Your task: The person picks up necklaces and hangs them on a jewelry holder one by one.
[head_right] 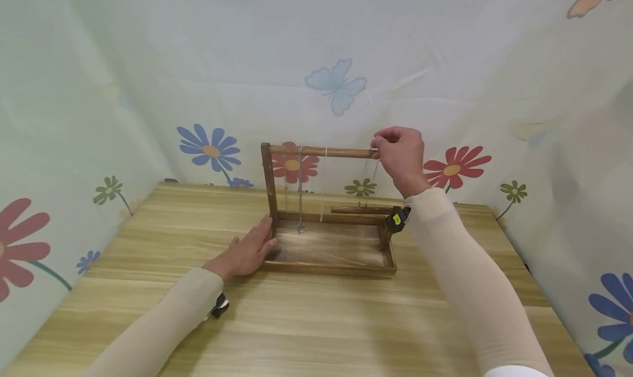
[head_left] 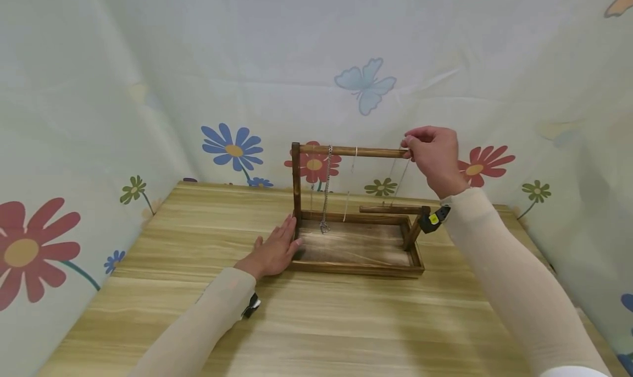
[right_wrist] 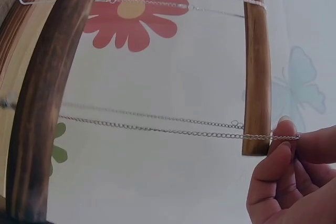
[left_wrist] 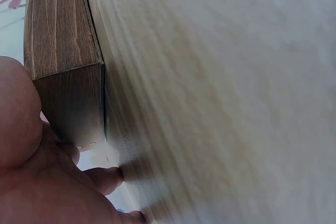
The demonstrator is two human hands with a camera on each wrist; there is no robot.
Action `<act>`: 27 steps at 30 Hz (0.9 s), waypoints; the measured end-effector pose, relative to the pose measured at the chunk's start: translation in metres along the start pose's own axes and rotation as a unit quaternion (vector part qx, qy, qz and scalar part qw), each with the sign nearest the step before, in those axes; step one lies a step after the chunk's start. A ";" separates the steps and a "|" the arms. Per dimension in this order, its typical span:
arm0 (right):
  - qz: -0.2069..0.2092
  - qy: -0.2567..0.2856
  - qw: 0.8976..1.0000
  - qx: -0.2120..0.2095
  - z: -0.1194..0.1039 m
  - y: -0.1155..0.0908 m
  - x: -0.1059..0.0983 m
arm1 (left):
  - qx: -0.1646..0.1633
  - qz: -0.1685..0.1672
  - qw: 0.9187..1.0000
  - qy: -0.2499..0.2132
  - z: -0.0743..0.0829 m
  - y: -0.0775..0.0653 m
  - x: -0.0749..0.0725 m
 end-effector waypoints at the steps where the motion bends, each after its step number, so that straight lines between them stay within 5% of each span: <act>1: 0.000 -0.002 1.000 -0.004 -0.001 -0.001 0.001 | 0.000 0.000 1.000 0.000 0.000 0.000 0.000; 27: -0.038 -0.069 0.991 -0.104 -0.010 -0.021 0.038 | 0.001 0.002 1.000 0.006 0.001 -0.001 -0.001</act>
Point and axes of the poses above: each hand's wrist, its own y-axis towards the middle knuckle, its own x-axis out of the palm, z = x × y, the point moved 9 cm from there along y, towards the middle knuckle, and after that the axes turned 3 degrees about y, right-handed, at the moved point
